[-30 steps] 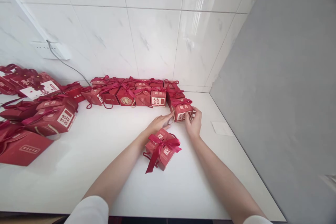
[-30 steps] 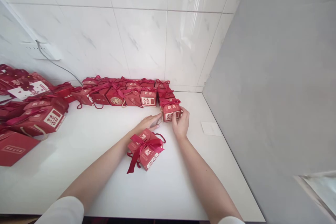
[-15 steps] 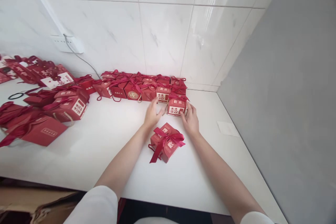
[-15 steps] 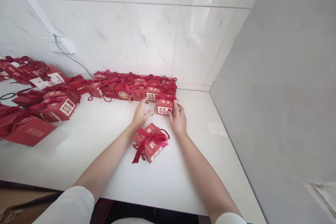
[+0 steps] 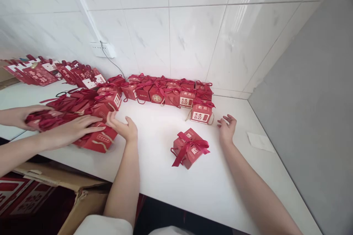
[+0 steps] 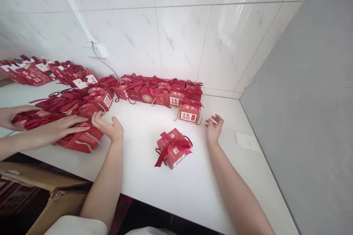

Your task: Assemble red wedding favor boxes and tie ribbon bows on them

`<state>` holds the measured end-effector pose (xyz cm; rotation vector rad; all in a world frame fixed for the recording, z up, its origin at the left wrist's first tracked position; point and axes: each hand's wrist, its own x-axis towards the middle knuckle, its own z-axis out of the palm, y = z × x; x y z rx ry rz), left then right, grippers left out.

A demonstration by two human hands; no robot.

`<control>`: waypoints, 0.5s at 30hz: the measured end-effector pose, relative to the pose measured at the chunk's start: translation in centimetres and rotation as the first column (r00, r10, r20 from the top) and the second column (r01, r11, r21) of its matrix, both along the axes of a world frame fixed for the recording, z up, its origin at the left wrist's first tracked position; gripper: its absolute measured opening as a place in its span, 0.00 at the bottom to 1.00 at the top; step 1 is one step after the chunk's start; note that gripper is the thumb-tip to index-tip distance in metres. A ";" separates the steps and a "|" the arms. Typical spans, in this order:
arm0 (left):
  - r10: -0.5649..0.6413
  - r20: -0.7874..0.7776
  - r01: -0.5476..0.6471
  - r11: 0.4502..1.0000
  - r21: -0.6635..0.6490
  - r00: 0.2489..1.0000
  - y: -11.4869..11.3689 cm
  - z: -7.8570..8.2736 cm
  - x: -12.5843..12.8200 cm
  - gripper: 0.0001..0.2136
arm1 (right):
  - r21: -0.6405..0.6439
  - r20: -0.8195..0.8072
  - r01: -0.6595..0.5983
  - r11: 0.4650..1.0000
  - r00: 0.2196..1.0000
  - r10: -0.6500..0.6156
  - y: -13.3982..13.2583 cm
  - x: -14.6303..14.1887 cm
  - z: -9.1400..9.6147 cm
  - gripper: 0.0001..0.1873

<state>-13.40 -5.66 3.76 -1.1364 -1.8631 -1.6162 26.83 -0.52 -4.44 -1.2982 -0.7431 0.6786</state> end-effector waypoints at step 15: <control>0.274 -0.063 -0.269 0.960 0.073 0.960 -5.7 5.3 1.9 0.18 | 0.006 -0.092 0.039 0.999 0.995 -0.038 0.0 0.5 -0.3 0.24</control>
